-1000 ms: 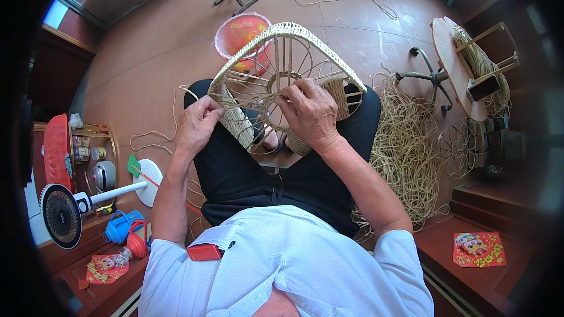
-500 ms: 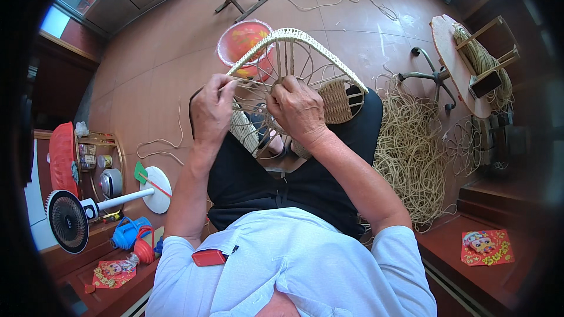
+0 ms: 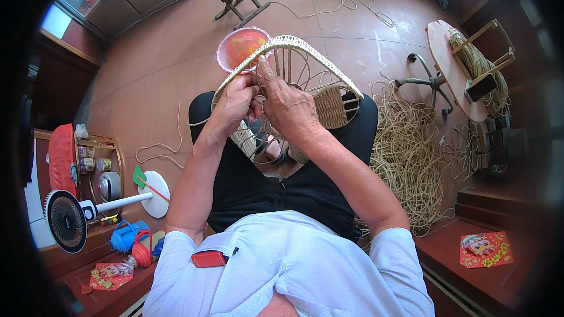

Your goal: Weave a straw basket or decorative item using dried fibers.

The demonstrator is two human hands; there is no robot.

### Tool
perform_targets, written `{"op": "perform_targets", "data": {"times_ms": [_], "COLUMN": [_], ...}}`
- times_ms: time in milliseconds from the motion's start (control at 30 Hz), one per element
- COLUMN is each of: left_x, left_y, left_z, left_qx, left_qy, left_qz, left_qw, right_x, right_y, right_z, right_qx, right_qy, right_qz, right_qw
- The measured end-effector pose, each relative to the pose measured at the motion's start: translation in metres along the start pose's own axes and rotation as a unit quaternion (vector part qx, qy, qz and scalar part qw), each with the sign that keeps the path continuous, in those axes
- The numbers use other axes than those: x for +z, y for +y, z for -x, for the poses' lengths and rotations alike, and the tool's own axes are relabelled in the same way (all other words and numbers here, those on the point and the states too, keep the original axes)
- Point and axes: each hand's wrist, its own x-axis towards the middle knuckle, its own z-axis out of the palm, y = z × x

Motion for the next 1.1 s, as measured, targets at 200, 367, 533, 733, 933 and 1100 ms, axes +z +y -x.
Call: {"op": "perform_targets", "data": {"times_ms": [200, 367, 533, 733, 933, 1100], "left_x": [0.011, 0.056, 0.117, 0.110, 0.058, -0.065], "left_y": [-0.008, -0.024, -0.023, -0.035, -0.037, -0.043], "left_z": [0.031, 0.052, 0.053, 0.040, 0.068, 0.124], "left_qx": [0.347, 0.382, 0.430, 0.453, 0.495, 0.476], "left_qy": [0.254, 0.114, 0.125, 0.111, 0.037, 0.029], "left_qz": [-0.366, -0.435, -0.381, -0.476, -0.445, -0.571], "left_qw": [0.825, 0.807, 0.809, 0.745, 0.745, 0.668], "right_x": [-0.018, -0.047, -0.088, -0.187, -0.404, -0.504], "right_y": [0.000, 0.014, 0.068, 0.164, 0.380, 0.423], "right_z": [0.012, 0.030, 0.057, 0.093, 0.266, 0.441], "right_qx": [0.068, 0.207, 0.342, 0.290, 0.473, 0.600], "right_qy": [0.003, -0.060, 0.047, 0.174, 0.363, 0.540], "right_qz": [-0.132, -0.548, -0.669, -0.755, -0.458, -0.325], "right_qw": [0.989, 0.808, 0.658, 0.562, 0.659, 0.492]}}
